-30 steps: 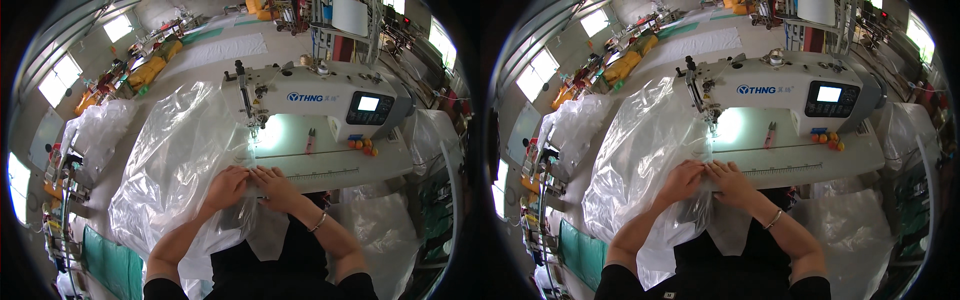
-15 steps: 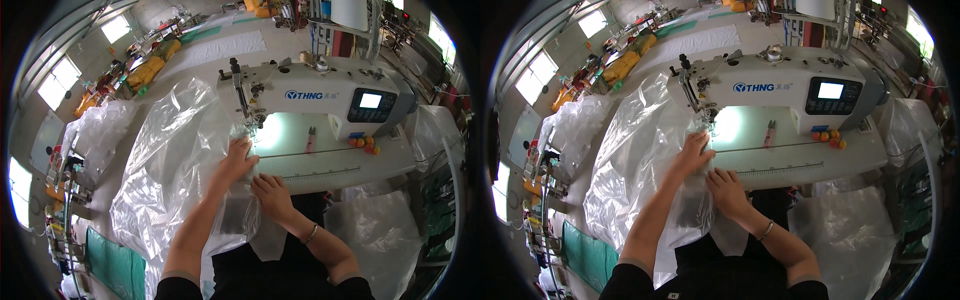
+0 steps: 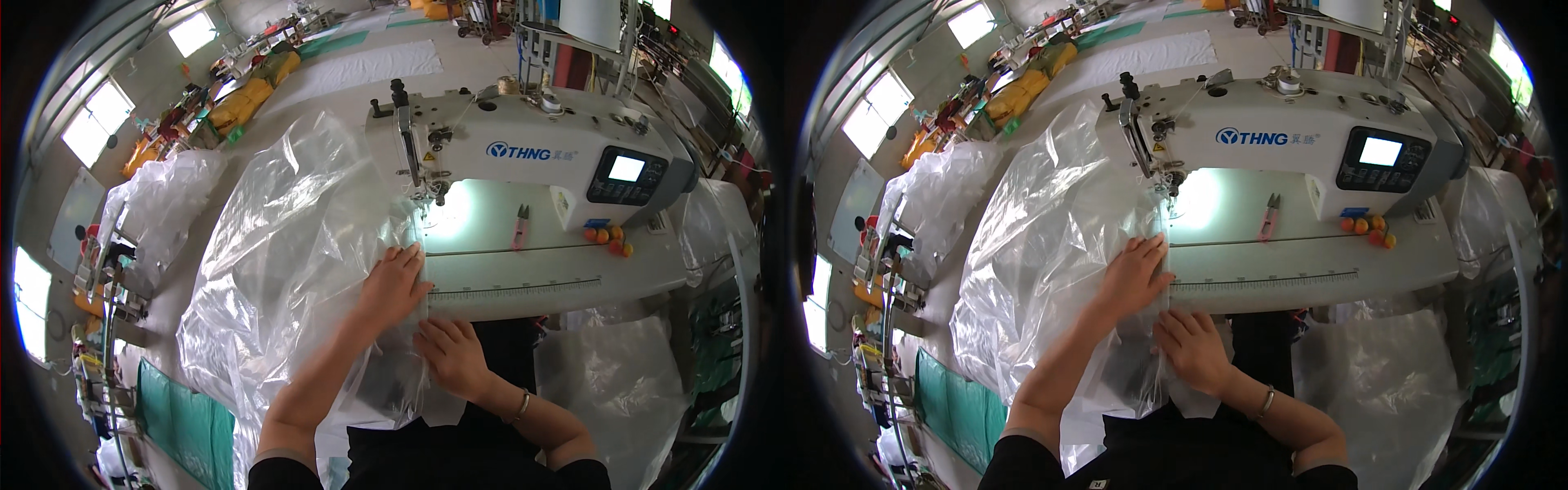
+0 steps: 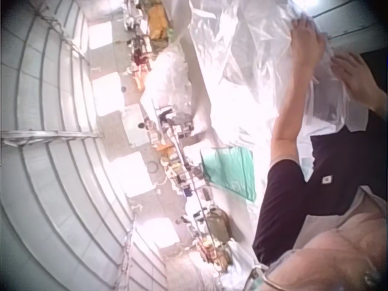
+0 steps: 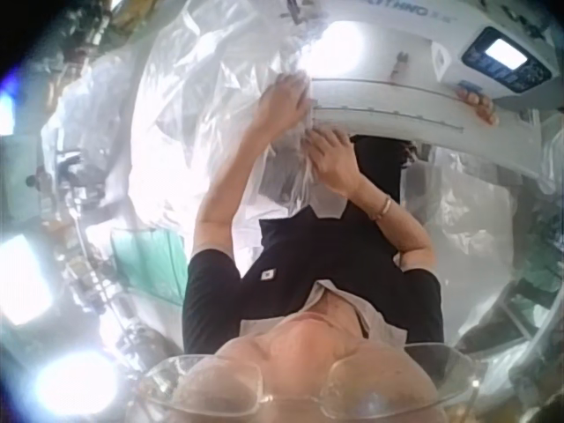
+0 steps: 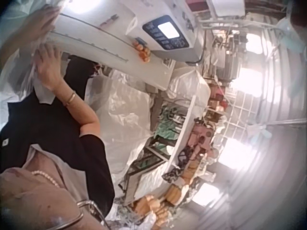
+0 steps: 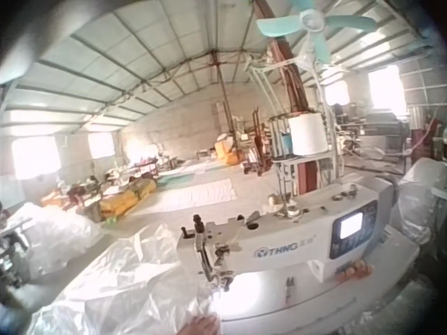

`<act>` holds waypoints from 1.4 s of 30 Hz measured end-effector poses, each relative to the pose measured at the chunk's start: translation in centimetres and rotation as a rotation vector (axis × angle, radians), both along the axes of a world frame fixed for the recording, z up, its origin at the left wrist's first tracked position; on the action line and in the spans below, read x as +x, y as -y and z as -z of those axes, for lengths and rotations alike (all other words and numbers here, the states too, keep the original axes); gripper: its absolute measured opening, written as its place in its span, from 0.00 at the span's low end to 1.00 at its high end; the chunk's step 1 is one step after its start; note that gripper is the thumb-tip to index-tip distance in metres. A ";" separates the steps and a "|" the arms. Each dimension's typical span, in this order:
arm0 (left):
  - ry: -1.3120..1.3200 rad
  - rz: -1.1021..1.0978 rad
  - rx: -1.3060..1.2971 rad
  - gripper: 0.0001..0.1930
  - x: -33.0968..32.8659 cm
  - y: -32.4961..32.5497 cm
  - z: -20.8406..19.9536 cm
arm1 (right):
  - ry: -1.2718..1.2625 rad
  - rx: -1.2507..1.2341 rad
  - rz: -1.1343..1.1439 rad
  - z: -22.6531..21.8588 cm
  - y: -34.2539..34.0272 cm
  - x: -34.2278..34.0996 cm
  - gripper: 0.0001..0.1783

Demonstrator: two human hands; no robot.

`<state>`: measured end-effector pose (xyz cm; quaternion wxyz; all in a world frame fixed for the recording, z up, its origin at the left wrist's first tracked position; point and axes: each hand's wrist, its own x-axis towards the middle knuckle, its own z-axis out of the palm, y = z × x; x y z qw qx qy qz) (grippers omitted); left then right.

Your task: The person aligns and sews large white plastic sheets using an industrial sewing machine. They repeatedly fold the edges of the plastic, guide the material under the needle, and operate the machine to stitch the seams. The person uses scissors to trim excess plastic and thread during the process.

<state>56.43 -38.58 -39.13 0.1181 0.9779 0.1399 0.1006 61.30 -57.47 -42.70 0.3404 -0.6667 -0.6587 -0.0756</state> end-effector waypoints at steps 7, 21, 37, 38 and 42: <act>-0.037 0.010 0.006 0.29 -2.8 2.4 -0.7 | -0.037 -0.071 -0.167 0.1 1.7 -1.0 0.19; -0.086 0.010 0.089 0.27 -14.1 6.9 -0.9 | 0.071 -0.128 -0.089 -2.3 -6.9 1.8 0.31; -0.145 0.265 -0.009 0.23 -6.0 -1.2 -8.7 | 0.052 -0.044 -0.222 1.0 -3.2 -5.5 0.19; -0.080 0.208 -0.013 0.27 -4.5 -3.2 -6.4 | 0.078 -0.029 -0.216 0.6 -2.9 -6.0 0.19; -0.191 0.163 0.112 0.33 -1.8 -7.6 -1.9 | 0.074 -0.077 -0.260 -0.1 -0.8 -7.2 0.18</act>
